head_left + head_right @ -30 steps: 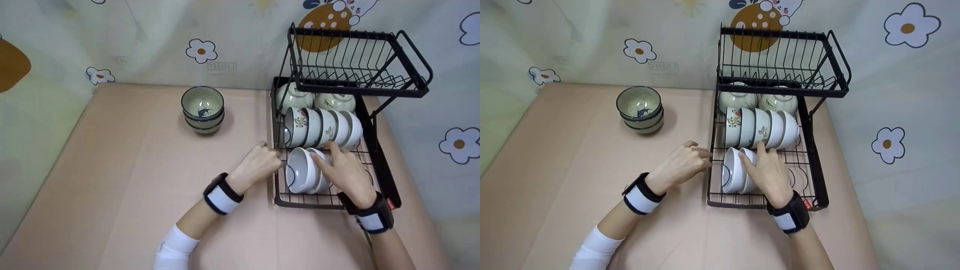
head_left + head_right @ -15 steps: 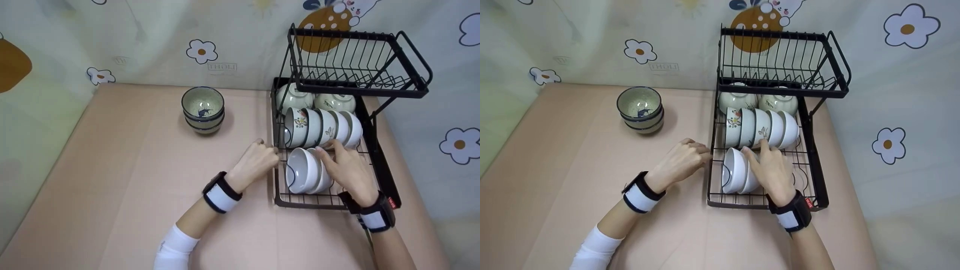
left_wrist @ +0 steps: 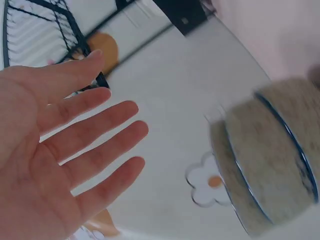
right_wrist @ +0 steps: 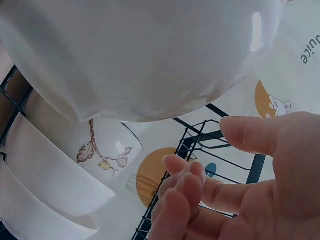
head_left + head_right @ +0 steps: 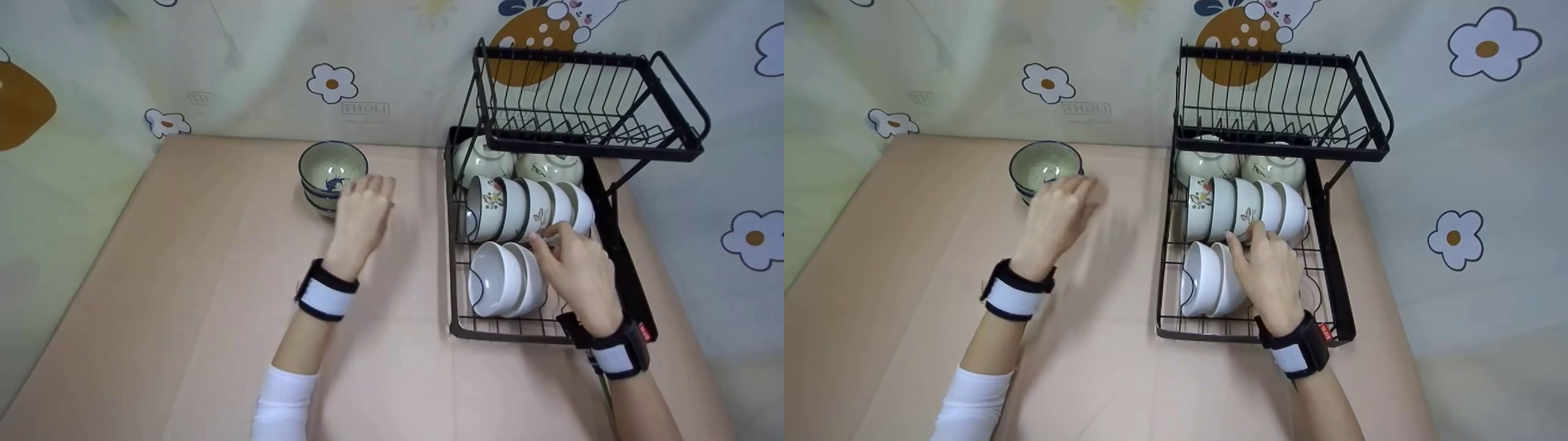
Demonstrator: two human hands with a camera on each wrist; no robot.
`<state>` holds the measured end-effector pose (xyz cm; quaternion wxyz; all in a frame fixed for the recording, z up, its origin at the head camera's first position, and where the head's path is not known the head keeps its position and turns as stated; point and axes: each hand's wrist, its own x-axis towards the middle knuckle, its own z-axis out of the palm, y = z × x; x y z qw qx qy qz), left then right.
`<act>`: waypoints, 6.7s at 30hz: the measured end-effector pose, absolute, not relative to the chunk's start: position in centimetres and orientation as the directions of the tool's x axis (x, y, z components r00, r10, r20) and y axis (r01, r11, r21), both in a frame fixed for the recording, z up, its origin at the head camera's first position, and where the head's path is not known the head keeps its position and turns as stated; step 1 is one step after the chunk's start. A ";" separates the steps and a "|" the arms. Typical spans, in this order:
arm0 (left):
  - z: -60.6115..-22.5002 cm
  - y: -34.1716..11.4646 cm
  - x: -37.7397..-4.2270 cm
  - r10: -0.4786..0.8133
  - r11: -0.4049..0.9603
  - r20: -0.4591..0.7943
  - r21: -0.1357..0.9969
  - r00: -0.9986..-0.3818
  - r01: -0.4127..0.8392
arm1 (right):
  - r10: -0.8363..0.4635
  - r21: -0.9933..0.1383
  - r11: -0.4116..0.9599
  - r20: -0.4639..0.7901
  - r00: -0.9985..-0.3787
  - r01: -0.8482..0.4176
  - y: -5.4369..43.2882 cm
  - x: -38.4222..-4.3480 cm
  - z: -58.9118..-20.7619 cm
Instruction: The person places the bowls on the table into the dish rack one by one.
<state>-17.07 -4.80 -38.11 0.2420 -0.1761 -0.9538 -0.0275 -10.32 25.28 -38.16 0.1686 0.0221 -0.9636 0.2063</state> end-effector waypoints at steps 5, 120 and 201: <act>-38.4 -7.1 -18.3 0.192 0.975 0.427 0.023 -0.884 0.222 | 0.024 -0.392 0.912 0.346 -0.938 -0.121 25.2 -10.3 -38.1; -39.3 2.8 -12.9 0.625 0.449 0.779 -0.411 0.050 0.793 | -0.076 -0.906 0.411 0.079 -0.994 -0.103 24.8 -9.3 -36.1; -40.0 2.2 -12.4 0.837 0.547 0.232 -0.306 -0.496 0.779 | 0.030 -0.275 0.961 0.011 -0.999 0.026 27.1 -9.2 -36.4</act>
